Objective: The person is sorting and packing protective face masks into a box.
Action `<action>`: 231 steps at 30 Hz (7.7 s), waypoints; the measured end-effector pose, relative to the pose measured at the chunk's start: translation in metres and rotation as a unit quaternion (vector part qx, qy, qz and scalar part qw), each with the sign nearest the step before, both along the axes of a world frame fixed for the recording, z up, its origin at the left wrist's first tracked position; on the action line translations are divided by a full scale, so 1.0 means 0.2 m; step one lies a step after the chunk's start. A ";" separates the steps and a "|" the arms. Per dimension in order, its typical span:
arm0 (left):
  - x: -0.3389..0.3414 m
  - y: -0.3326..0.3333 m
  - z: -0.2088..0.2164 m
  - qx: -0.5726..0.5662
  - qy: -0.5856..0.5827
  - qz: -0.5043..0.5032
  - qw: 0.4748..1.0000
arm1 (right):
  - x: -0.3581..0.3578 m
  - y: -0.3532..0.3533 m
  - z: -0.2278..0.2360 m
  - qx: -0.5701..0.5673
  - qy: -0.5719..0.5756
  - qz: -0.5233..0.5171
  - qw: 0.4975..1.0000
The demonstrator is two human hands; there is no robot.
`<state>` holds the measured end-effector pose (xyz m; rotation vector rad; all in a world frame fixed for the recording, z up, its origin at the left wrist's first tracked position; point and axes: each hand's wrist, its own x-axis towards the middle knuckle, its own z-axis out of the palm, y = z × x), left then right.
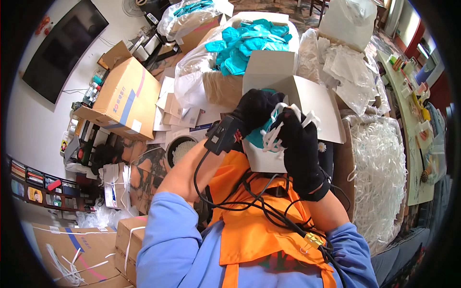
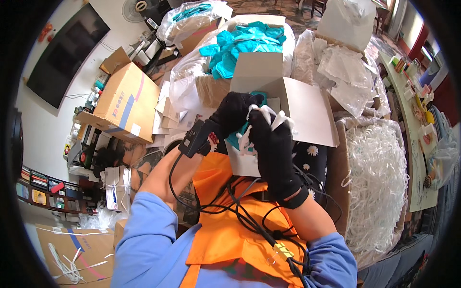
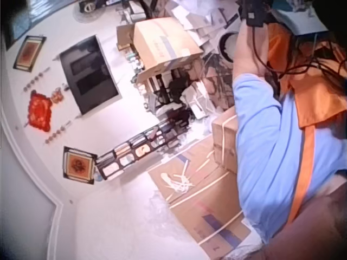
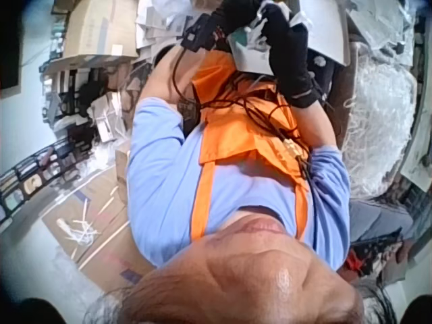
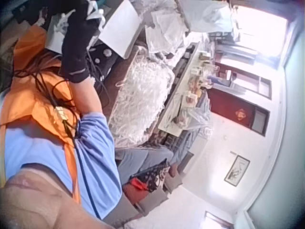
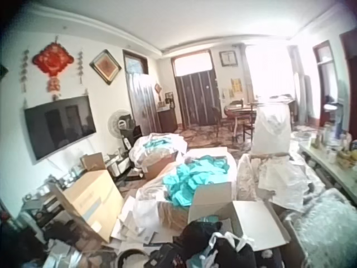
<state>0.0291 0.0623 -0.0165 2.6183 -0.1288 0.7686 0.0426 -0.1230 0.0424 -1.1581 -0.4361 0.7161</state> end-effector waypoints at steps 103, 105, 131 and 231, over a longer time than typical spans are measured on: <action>-0.21 -0.38 0.07 -0.691 0.265 -0.092 0.667 | 0.26 -0.01 -0.08 0.014 0.001 0.010 1.000; -0.21 -0.39 0.10 -0.678 0.270 -0.098 0.676 | 0.28 -0.01 -0.11 0.001 -0.048 0.028 0.998; -0.23 -0.42 -0.13 -0.749 0.251 -0.109 0.603 | 0.30 -0.05 -0.21 0.118 0.147 -0.080 0.979; -0.88 -0.21 -0.01 -0.602 0.397 -0.035 0.693 | -0.08 -0.35 -0.15 -0.251 0.034 0.255 0.933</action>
